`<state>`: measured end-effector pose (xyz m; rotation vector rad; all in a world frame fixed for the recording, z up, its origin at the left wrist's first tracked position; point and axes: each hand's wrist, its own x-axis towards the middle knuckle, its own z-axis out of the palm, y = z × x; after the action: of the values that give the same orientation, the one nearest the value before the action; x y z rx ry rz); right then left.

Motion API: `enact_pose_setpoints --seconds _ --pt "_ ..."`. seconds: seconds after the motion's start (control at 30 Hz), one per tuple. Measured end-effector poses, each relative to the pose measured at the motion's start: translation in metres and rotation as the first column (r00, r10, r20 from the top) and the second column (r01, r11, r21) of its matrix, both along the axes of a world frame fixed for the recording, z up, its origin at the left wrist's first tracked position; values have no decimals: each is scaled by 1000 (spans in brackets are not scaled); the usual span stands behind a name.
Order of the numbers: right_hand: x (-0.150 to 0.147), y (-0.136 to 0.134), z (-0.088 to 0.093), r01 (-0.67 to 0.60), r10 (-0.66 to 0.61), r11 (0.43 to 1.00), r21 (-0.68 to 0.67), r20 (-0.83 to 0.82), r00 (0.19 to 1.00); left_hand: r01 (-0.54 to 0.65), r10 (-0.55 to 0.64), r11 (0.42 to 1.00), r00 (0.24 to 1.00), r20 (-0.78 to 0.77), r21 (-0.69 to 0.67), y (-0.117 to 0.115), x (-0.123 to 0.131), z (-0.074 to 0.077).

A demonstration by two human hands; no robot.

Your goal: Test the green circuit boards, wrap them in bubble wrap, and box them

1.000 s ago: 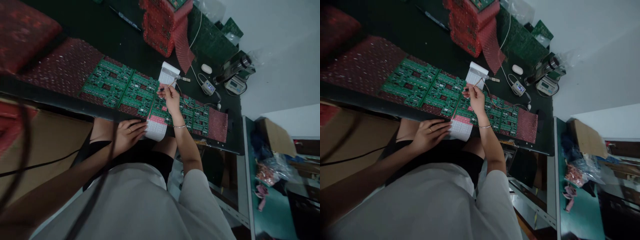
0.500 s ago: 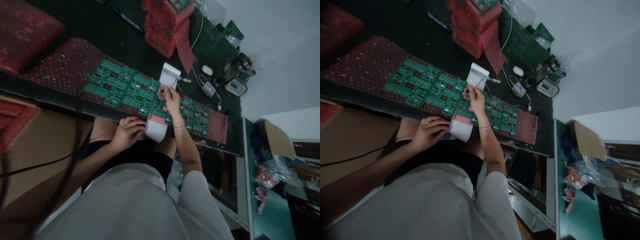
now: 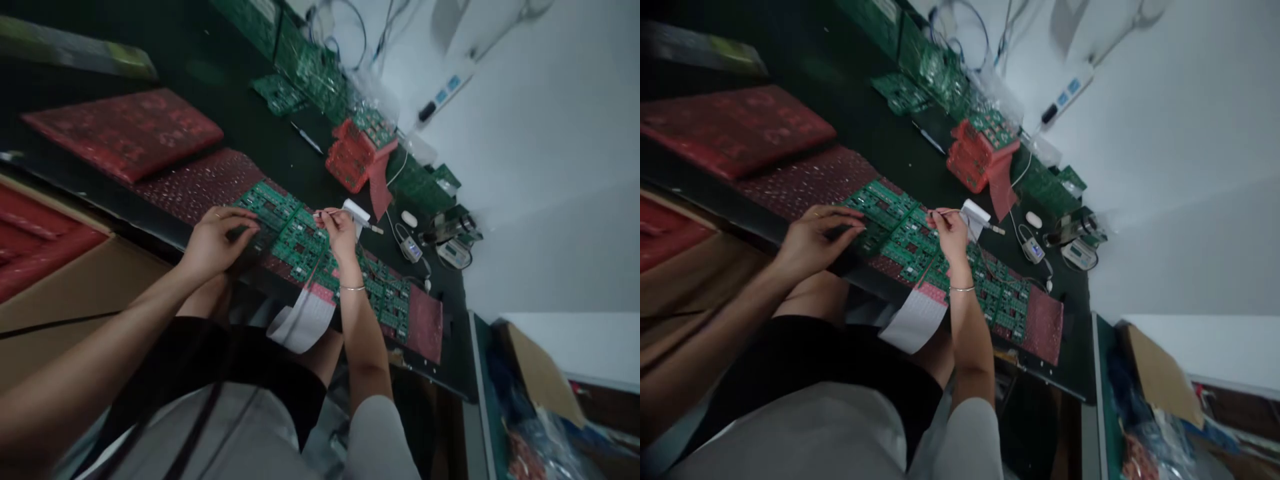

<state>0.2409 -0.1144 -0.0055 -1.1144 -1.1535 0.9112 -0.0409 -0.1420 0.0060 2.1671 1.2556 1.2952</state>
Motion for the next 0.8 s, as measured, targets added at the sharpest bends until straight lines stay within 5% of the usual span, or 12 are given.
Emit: enact_pose_setpoints --seconds 0.3,0.53,0.8 --pt "-56 69 -4 123 -138 990 64 408 902 -11 -3 994 992 -126 -109 49 -16 -7" --pt "-63 79 -7 85 -195 979 184 745 637 -20 2 994 986 -166 -104 53 -19 -21" --pt "-66 78 -7 37 -196 978 207 833 517 -29 -6 988 975 -221 -154 55 -16 -10"
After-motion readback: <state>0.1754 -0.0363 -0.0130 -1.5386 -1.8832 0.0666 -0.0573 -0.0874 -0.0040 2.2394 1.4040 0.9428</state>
